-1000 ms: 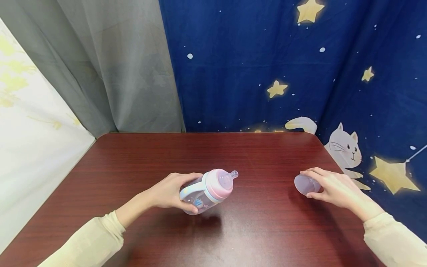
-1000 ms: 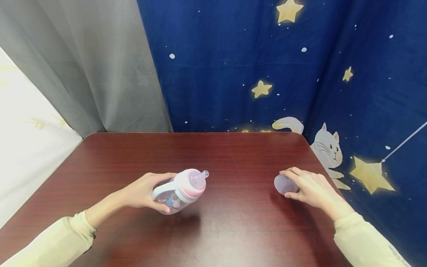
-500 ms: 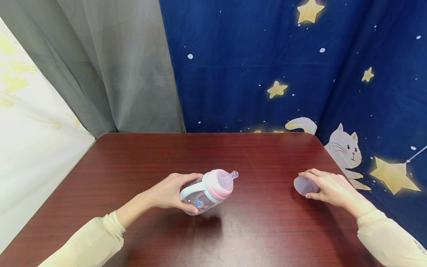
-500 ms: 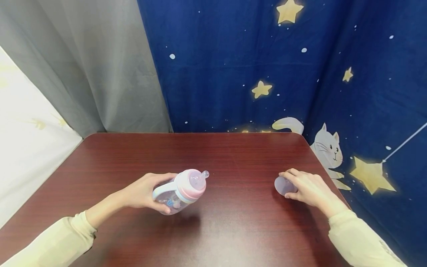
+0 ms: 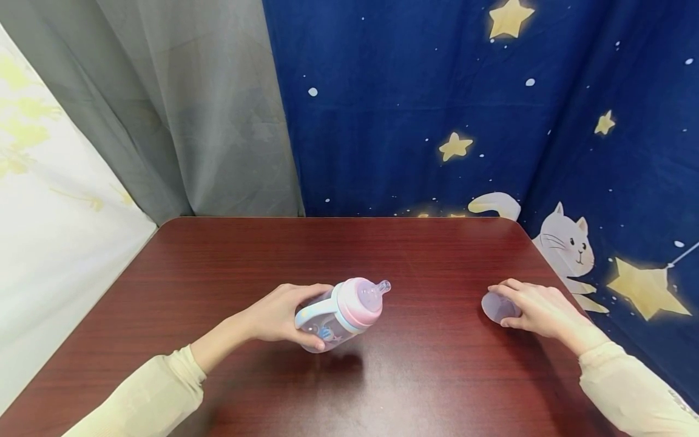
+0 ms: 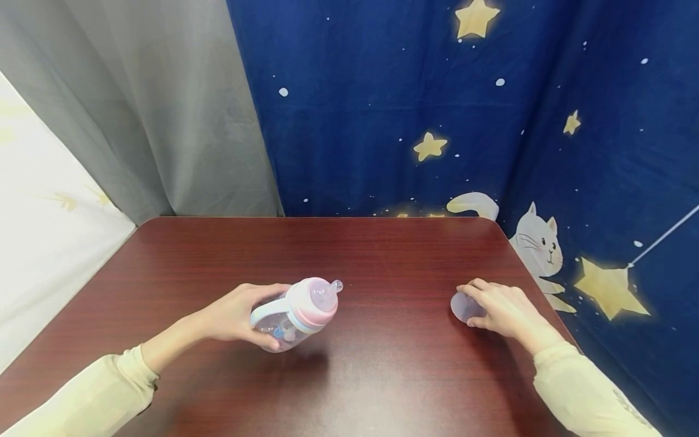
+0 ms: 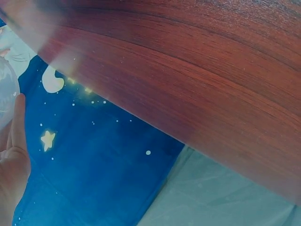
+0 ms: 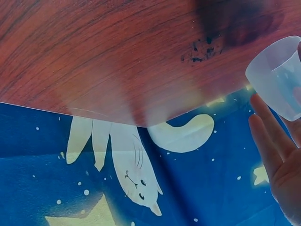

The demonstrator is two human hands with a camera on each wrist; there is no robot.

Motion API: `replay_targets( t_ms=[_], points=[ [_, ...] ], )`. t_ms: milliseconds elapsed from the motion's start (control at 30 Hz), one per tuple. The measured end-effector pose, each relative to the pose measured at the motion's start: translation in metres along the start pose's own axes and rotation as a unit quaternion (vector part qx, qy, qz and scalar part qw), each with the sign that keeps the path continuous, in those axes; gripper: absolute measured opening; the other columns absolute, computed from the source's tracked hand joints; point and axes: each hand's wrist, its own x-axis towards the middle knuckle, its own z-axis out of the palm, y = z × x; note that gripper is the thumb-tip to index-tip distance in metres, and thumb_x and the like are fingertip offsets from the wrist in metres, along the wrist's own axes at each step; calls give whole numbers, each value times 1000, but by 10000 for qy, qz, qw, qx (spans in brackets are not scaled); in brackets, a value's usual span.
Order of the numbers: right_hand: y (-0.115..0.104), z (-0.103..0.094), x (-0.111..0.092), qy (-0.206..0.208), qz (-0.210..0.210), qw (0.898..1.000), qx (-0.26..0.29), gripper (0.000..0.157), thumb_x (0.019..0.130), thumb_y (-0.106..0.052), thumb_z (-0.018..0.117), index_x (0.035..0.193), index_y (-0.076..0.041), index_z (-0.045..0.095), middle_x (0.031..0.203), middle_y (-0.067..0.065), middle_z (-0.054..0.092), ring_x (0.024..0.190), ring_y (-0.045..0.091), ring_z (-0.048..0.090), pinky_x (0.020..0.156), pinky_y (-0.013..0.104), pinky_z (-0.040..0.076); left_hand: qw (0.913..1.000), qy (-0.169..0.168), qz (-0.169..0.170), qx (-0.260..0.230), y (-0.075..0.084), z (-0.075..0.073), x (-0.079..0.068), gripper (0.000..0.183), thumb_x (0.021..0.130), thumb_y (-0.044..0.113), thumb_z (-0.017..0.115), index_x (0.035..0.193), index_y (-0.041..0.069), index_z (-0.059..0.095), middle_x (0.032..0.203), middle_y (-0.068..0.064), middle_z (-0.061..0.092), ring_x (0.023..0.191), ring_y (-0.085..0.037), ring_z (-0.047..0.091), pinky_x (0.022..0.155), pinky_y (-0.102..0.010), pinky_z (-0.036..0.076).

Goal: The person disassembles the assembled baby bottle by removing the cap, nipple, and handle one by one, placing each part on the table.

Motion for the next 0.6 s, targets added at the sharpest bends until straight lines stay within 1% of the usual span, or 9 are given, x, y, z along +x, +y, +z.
replay_targets(
  t_ms=[100, 233, 600],
  points=[
    [-1, 0, 0, -129, 53, 9999, 37, 57, 62, -33, 77, 111, -12, 58, 100, -1, 55, 59, 0, 44, 50, 33, 39, 10000, -7, -7, -16, 0, 0, 0, 72, 60, 52, 73, 120, 20, 48, 93, 14, 57, 78, -1, 54, 66, -22, 44],
    [-1, -1, -1, -246, 106, 9996, 48, 56, 62, -33, 77, 111, -12, 58, 100, 0, 55, 59, 1, 44, 50, 33, 39, 10000, -12, -8, 6, -1, 0, 0, 72, 60, 52, 73, 120, 20, 48, 93, 14, 57, 78, -1, 54, 66, -21, 44],
    [0, 4, 0, -451, 185, 9988, 39, 57, 61, -32, 77, 111, -11, 58, 97, 1, 55, 65, 10, 51, 49, 33, 40, 10000, -21, -28, 20, 0, 0, 0, 72, 60, 53, 73, 119, 20, 48, 92, 14, 57, 77, -1, 54, 66, -21, 44]
  ],
)
